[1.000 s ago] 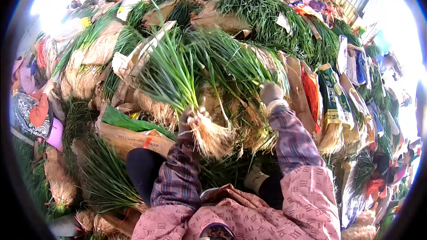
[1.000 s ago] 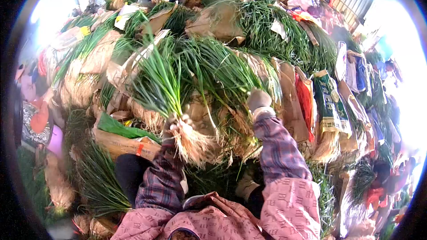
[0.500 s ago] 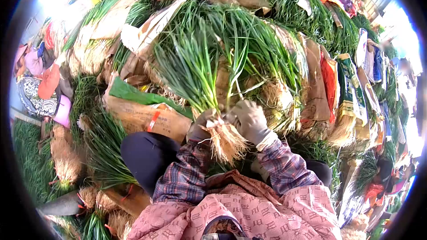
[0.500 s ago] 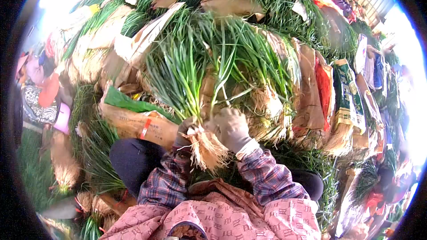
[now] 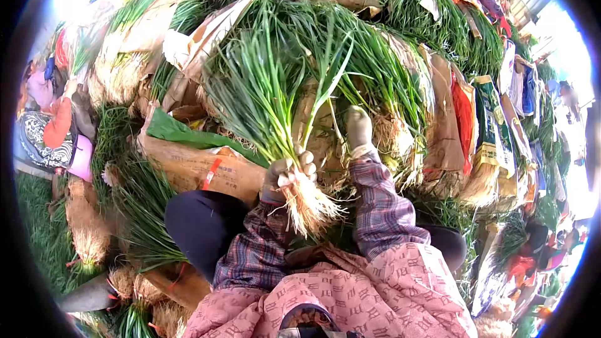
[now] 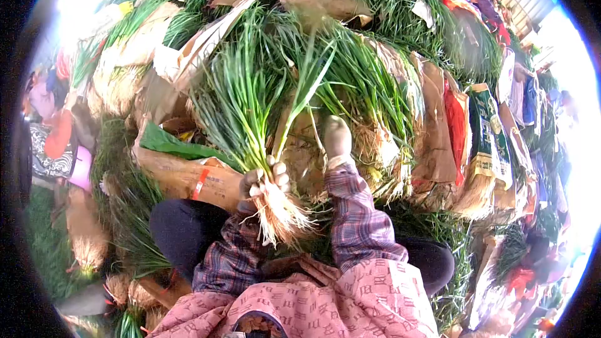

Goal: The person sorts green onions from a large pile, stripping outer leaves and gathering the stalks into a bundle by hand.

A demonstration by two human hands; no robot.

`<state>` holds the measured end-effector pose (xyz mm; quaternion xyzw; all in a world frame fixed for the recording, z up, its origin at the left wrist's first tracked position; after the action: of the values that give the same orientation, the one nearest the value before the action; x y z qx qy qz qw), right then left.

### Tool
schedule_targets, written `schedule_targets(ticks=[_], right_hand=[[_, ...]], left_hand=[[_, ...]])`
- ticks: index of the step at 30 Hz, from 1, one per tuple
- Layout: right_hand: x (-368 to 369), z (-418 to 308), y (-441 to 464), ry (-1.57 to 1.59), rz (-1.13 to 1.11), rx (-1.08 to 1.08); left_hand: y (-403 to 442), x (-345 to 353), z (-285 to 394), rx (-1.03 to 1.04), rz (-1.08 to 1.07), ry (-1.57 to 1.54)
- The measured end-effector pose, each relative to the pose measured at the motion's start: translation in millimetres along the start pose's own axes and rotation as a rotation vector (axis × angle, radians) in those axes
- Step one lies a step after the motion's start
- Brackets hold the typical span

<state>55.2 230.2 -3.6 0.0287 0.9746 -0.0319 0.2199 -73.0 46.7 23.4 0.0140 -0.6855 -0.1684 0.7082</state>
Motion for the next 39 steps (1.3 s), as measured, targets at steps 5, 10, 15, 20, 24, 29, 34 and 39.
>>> schedule_targets(ticks=[5,10,15,20,24,29,34,39], right_hand=[[50.9,-32.4,4.3,-0.686,-0.197,-0.381],[49.5,-64.4,-69.1,-0.704,-0.586,-0.249],[45.1,-76.6,-33.9,-0.554,-0.299,-0.539],[127.8,-31.4,-38.7,0.018,-0.752,-0.677],[87.2,-65.1,-50.2,-0.375,-0.42,-0.711],[13.1,17.1,21.7,0.533,-0.148,0.107],[-9.7,-53.2,22.0,-1.094,0.029,-0.297],[-14.3,-106.8,4.3,-0.676,0.105,-0.728]], left_hand=[[-12.8,-54.2,30.5,0.076,0.138,0.254],[-8.4,-66.9,26.8,0.111,0.459,0.455],[-18.0,-84.0,42.6,0.465,-0.147,0.787],[5.7,-46.1,11.1,-0.029,0.076,0.102],[9.0,-6.0,12.8,0.064,0.051,0.079],[13.1,5.6,18.6,0.086,-0.336,-0.087],[16.0,28.9,31.2,0.235,-0.427,-0.127],[14.7,0.6,21.8,0.141,-0.428,0.04]])
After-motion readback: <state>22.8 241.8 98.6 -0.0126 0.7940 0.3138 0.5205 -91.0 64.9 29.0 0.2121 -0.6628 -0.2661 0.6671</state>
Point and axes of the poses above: each hand's wrist, its own y-axis towards the middle knuckle, its own x-axis out of the palm, z = x × y, the point moved 9 cm from there along y, towards the middle knuckle, and after that the axes turned 4 degrees about z, right-handed, at the moved point
